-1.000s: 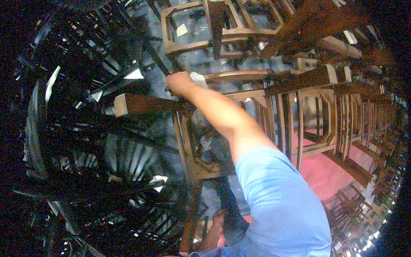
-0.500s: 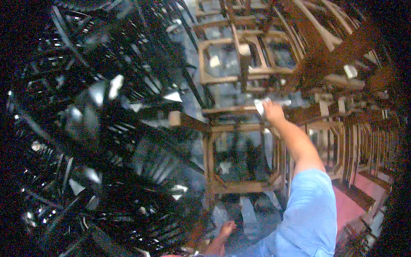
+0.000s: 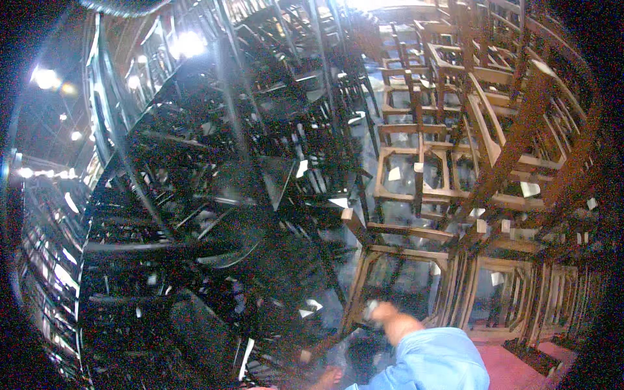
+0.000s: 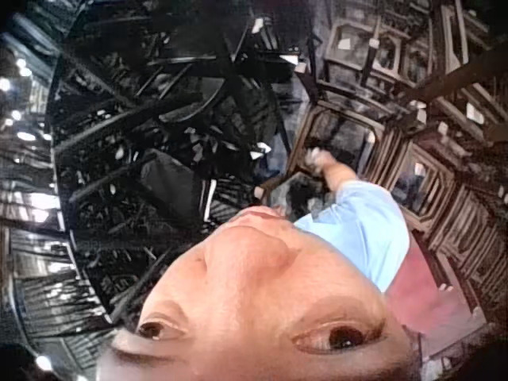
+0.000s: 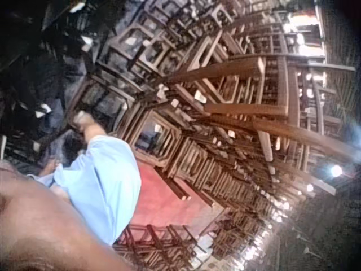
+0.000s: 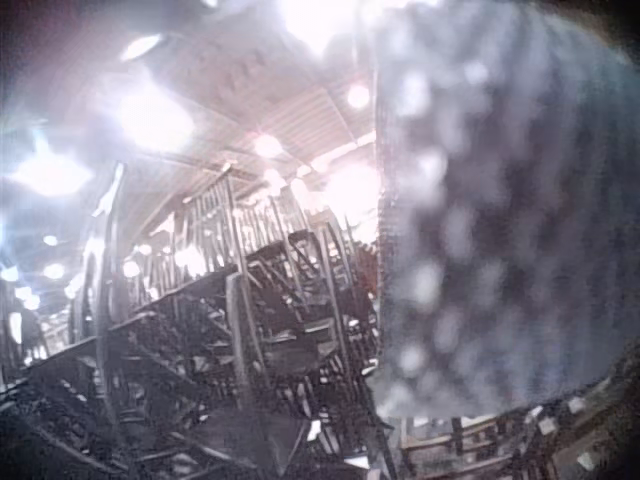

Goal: The person wipes wooden chairs with a white cloth in a room filled with stacked chairs. They lift and rotate chairs to wipe different parts, then place them back among the stacks.

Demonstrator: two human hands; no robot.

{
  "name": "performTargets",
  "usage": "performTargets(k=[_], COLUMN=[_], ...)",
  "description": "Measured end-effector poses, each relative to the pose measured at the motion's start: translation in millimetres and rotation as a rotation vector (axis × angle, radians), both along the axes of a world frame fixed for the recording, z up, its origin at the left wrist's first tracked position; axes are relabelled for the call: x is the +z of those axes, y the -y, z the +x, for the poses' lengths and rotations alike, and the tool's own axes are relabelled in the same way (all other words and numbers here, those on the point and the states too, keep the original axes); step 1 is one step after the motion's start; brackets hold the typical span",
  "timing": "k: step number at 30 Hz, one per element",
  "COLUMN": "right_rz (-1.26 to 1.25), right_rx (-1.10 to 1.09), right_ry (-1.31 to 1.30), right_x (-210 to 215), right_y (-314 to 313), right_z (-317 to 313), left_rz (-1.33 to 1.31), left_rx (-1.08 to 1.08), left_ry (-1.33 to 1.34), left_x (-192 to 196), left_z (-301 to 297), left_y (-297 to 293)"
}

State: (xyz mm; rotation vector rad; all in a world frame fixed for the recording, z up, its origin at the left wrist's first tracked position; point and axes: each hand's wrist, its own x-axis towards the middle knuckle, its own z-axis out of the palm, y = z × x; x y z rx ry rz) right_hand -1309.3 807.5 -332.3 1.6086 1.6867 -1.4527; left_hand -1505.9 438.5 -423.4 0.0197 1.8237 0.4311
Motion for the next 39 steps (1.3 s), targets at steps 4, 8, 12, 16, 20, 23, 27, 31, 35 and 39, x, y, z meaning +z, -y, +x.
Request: performTargets(k=[4, 8, 12, 16, 20, 23, 27, 31, 35, 39], right_rz=[-0.174, 0.022, 0.411, 0.487, 0.449, 0.552, 0.369, 0.215, -0.126, -0.302], right_rx=[-0.167, -0.020, 0.070, -0.347, -0.268, -0.306, -0.388, -0.426, -0.599, -0.612], right_ry=[-0.310, -0.173, -0.127, -0.174, 0.085, 0.128, 0.192, 0.372, 0.369, 0.408], right_x=[-83.1, -88.5, -102.4, 24.8, 66.3, 38.5, 48.3, -7.9, -24.0, -33.9], right_y=[112.9, 181.5, 225.9, 295.3, 336.4, 366.5, 382.6, 417.5, 436.7, 457.3], right_z=[1.6, 34.8, 149.2, 164.9, 238.3, 303.7, 346.5, 443.2, 525.4, 613.5], left_rz=[0.111, 0.252, 0.368, 0.511, 0.200, 0.114, 0.027, 0.146, 0.362, 0.518], left_rx=[-0.080, -0.228, -0.839, -0.952, -0.050, -0.104, 0.054, 0.174, 0.338, 0.588], left_ry=[0.070, 0.157, -0.084, -0.368, 0.173, 0.108, 0.241, 0.343, 0.429, 0.292], left_x=[1.5, -16.3, -48.6, -77.5, -58.5, -27.5, -12.8, -24.8, -59.8, -83.7], left_z=[24.3, 27.6, 48.1, 18.0, 56.9, 88.8, 124.6, 180.0, 223.6, 267.0], left_y=[-19.4, 15.0, 13.6, 123.2, 175.1, 175.7, 159.9, 84.7, -23.9, -147.0])
